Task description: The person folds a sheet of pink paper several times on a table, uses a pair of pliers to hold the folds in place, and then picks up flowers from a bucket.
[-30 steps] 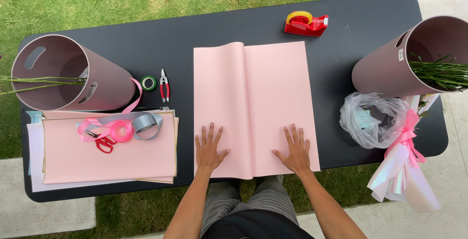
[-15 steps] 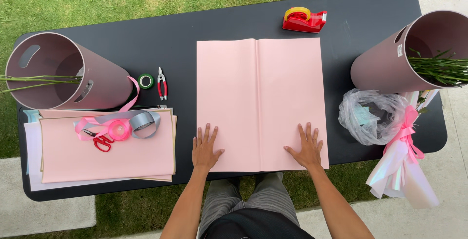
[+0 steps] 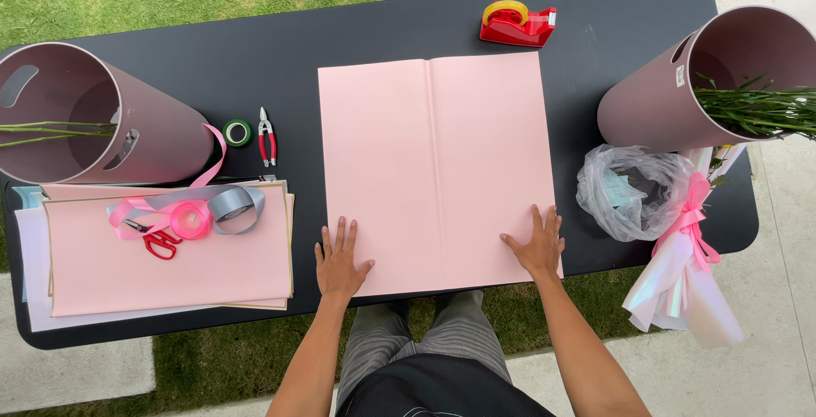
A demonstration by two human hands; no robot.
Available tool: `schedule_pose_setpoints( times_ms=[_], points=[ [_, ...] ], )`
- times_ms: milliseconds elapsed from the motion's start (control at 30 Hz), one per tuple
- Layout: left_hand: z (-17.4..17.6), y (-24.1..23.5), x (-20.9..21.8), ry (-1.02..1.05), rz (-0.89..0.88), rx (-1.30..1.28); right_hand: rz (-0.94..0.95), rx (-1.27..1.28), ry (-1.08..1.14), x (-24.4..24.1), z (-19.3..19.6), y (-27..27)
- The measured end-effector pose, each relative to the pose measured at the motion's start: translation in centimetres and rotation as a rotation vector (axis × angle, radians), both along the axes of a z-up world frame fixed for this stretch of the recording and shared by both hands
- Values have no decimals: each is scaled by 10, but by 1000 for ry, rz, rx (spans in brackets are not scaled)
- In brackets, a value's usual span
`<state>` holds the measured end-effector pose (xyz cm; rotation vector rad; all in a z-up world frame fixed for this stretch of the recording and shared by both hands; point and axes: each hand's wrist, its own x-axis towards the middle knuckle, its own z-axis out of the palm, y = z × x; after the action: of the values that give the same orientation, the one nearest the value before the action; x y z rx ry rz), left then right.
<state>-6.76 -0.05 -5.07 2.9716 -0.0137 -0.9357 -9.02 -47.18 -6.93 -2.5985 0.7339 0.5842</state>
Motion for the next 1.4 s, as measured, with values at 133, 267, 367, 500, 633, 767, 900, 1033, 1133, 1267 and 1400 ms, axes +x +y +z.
schedule_pose_setpoints(
  times_ms=[133,267,367,500,633,767,900,1033,1133,1267,1400],
  points=[
    [-5,-4,-3,-6,-3,26,-49,30,-17,1,-1,-4],
    [-11,-8,-5,-20,-8,42,-19,33,-29,2,0,-5],
    [-8,-11,-8,-22,-21,69,-18,25,-29,2,-1,-5],
    [-8,-13,-12,-23,-21,69,-10,28,-29,5,0,-8],
    [-7,-14,-13,-13,-13,49,11,31,-36,5,-5,-13],
    [-4,-14,-12,-28,1,-3,-18,30,-56,5,-6,-10],
    [15,-20,-8,-67,17,-43,-30,48,-99,2,14,-1],
    [13,-20,-10,-39,9,-93,-40,15,-78,-9,0,-4],
    [6,-21,-12,-25,10,-96,-65,-18,-101,-11,0,-4],
    [4,-22,-9,-33,29,-100,-187,-141,-155,-13,-22,-18],
    [2,-22,-9,-40,42,-110,-343,-71,-140,0,-16,-26]
  ],
)
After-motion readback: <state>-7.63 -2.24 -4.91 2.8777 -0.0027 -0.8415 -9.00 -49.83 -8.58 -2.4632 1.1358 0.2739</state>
